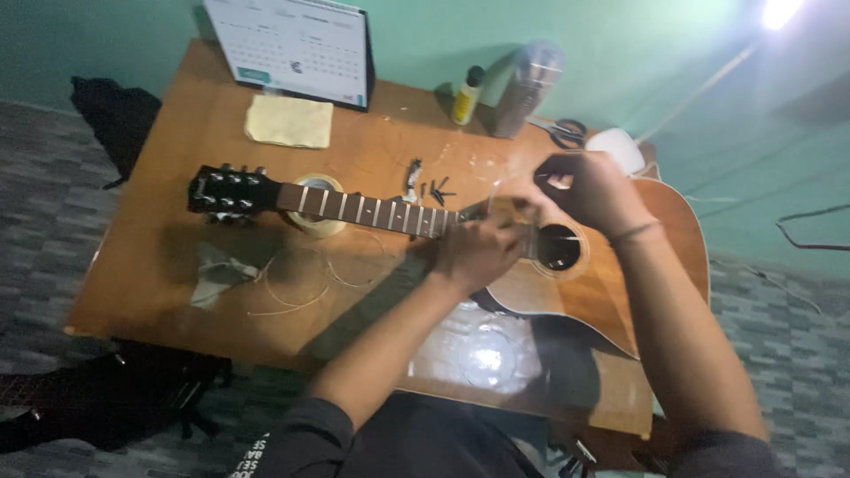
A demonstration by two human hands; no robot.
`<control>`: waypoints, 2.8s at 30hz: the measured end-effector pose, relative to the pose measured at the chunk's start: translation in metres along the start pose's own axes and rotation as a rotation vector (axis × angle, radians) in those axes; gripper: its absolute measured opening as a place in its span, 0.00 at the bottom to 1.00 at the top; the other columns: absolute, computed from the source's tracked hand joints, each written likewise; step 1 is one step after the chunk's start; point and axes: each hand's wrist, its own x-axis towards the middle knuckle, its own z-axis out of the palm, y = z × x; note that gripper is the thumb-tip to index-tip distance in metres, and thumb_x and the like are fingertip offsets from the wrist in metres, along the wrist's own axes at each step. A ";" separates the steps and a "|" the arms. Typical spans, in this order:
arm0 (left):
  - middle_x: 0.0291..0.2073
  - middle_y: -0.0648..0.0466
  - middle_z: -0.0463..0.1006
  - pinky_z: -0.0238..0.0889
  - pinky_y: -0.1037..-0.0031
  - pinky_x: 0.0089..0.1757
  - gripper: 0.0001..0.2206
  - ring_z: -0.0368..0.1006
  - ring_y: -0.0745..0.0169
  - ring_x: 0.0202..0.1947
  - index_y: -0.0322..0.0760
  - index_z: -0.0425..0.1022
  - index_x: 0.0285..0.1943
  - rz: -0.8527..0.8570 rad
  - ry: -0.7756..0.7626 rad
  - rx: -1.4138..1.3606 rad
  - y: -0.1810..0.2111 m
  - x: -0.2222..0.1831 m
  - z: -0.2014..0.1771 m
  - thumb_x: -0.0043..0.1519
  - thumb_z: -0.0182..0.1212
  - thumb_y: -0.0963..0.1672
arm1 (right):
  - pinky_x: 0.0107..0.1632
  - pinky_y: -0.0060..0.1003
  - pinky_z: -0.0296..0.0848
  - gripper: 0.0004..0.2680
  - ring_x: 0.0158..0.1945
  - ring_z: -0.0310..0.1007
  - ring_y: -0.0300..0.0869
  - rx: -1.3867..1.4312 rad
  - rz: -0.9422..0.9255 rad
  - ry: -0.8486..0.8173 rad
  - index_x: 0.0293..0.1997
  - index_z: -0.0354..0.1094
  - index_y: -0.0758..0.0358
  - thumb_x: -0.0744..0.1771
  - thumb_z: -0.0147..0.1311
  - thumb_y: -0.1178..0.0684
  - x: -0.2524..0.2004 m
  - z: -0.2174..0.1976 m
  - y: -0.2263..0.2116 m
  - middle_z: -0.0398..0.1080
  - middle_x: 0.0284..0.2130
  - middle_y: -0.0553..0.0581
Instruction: Unwrapping and preparing new strings for an acoustic guitar, including threading them through tuning pegs.
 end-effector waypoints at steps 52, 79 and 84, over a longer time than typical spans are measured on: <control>0.31 0.62 0.81 0.73 0.68 0.35 0.02 0.81 0.58 0.35 0.54 0.83 0.35 -0.047 -0.026 -0.248 -0.005 0.001 -0.003 0.61 0.68 0.48 | 0.43 0.41 0.79 0.05 0.37 0.77 0.42 0.970 0.315 0.534 0.44 0.76 0.74 0.66 0.60 0.66 -0.217 -0.018 0.010 0.77 0.32 0.63; 0.28 0.52 0.80 0.71 0.65 0.33 0.03 0.80 0.49 0.32 0.46 0.82 0.34 -0.068 -0.011 -0.352 0.003 0.004 -0.014 0.61 0.68 0.45 | 0.49 0.42 0.74 0.05 0.43 0.82 0.52 0.178 0.434 -0.063 0.40 0.82 0.53 0.64 0.67 0.50 -0.132 -0.032 0.114 0.81 0.31 0.55; 0.27 0.53 0.80 0.71 0.67 0.33 0.03 0.80 0.51 0.32 0.45 0.81 0.34 -0.068 -0.016 -0.359 0.002 0.004 -0.014 0.61 0.67 0.44 | 0.40 0.36 0.79 0.06 0.35 0.77 0.43 0.730 0.553 -0.067 0.43 0.79 0.70 0.66 0.63 0.58 -0.134 -0.041 0.094 0.79 0.32 0.64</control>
